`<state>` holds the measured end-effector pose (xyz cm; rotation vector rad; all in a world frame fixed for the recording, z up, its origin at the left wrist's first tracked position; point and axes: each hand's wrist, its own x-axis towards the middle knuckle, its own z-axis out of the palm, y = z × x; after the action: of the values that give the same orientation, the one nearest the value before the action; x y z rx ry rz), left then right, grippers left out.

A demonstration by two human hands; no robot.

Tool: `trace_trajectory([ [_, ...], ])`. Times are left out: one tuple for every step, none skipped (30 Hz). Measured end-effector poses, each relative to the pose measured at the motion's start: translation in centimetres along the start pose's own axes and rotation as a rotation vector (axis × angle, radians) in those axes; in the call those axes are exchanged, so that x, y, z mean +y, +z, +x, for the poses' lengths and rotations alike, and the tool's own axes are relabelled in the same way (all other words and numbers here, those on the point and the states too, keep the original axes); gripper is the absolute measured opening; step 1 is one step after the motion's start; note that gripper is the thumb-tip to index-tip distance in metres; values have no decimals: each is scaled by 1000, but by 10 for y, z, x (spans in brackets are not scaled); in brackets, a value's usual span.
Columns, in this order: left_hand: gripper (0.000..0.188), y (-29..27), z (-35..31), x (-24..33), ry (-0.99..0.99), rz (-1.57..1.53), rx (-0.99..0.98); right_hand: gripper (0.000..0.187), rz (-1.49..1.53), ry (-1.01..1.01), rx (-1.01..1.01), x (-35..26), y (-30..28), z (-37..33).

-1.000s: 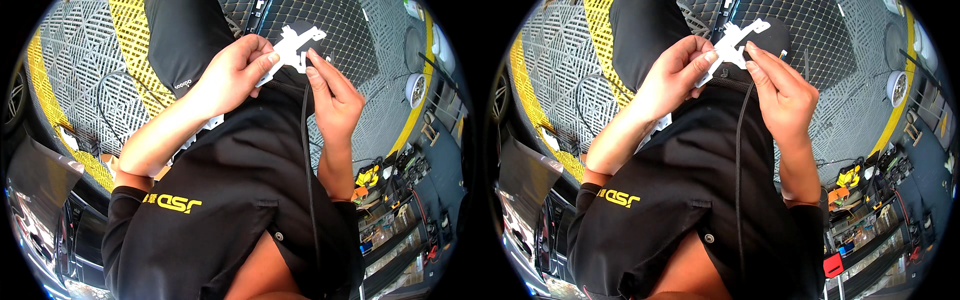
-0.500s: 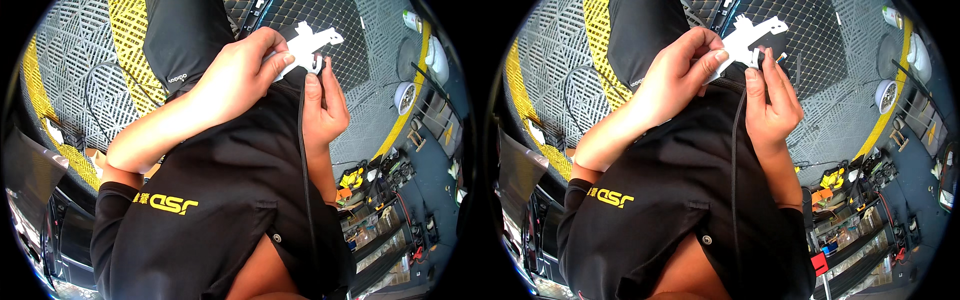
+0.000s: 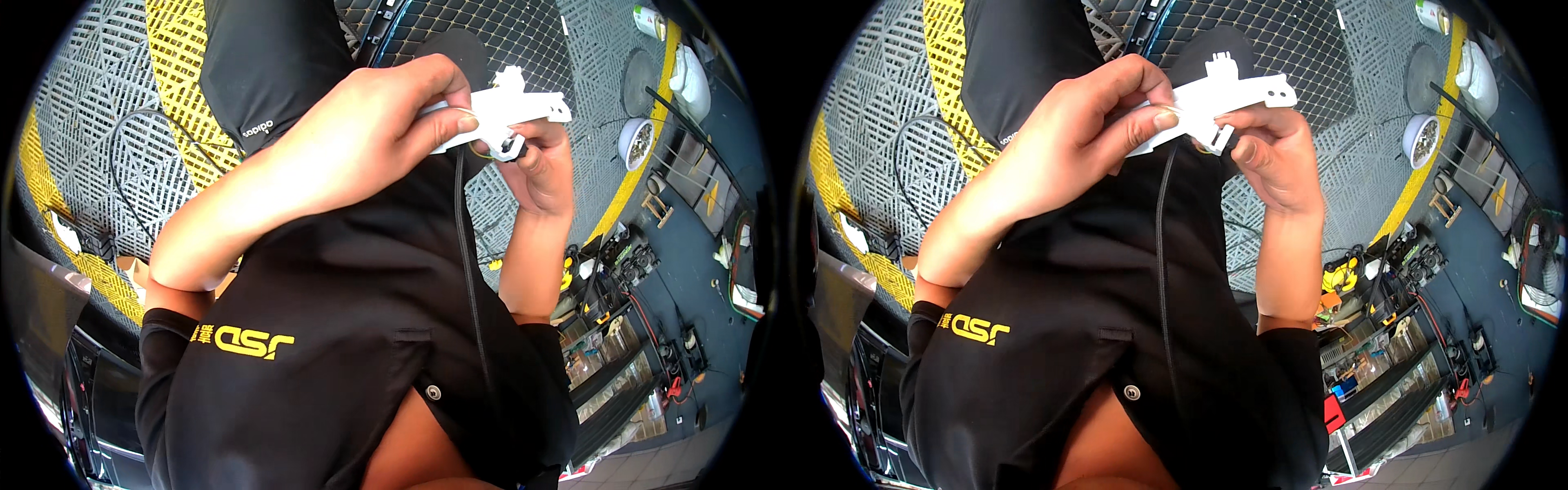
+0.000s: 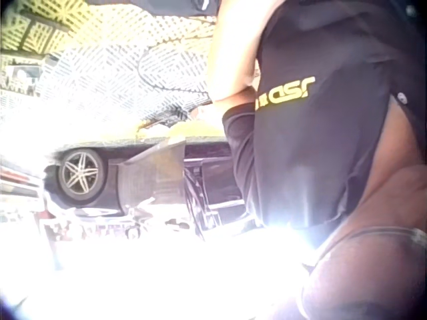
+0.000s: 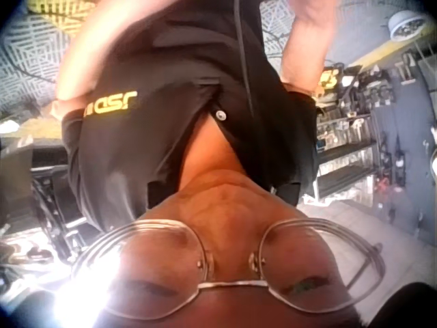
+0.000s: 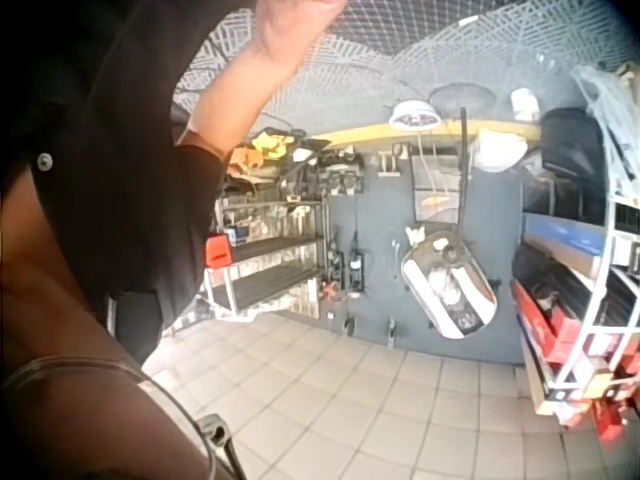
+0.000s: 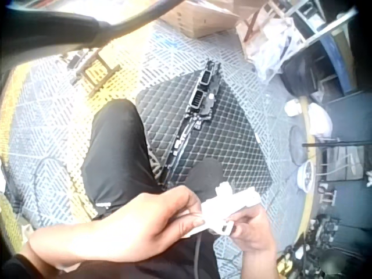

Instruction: The person assembles internal car components by cutting plastic parts with a blade, stripping wires using a tool, and then fitting the white plastic assembly back into a black electronic housing.

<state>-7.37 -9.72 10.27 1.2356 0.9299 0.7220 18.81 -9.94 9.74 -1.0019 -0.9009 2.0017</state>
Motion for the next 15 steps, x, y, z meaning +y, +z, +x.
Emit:
trace_trajectory([
  [14, 1, 1, -5, -22, -53, -11, 36, 87, 44, -13, 3, 3, 1],
  [15, 2, 1, -8, -44, -107, -23, 36, 175, 88, -25, 4, 4, 2],
  [17, -2, 3, -4, -184, -215, -83, 32, 202, 93, -75, 8, 2, 2],
  [17, -2, 2, -6, -200, -246, -75, 30, 229, 112, -62, 9, 3, 1],
  [18, -1, 2, -9, -216, -277, -67, 29, 256, 130, -47, 10, 7, 1],
  [18, -1, 2, -12, -231, -304, -61, 28, 283, 144, -34, 11, 10, 1],
  [19, -2, 0, -11, -248, -326, -67, 26, 266, 155, 2, 10, 13, -1],
  [19, -3, 0, -12, -253, -317, -73, 26, 254, 158, 29, 9, 17, -2],
  [19, -3, -1, -12, -261, -309, -78, 26, 245, 163, 56, 8, 21, -3],
  [19, -2, -2, -12, -269, -301, -83, 25, 235, 168, 83, 8, 23, -4],
  [19, -3, -3, -12, -286, -325, -87, 26, 253, 149, 76, 11, 25, -5],
  [19, -4, -4, -12, -297, -347, -88, 27, 248, 128, 89, 12, 28, -5],
  [19, -4, -3, -11, -308, -369, -89, 27, 244, 108, 102, 13, 32, -5],
  [19, -4, -2, -12, -310, -354, -86, 27, 239, 87, 115, 12, 33, -5],
  [20, -3, -3, -12, -316, -340, -82, 27, 212, 83, 119, 13, 34, -6],
])
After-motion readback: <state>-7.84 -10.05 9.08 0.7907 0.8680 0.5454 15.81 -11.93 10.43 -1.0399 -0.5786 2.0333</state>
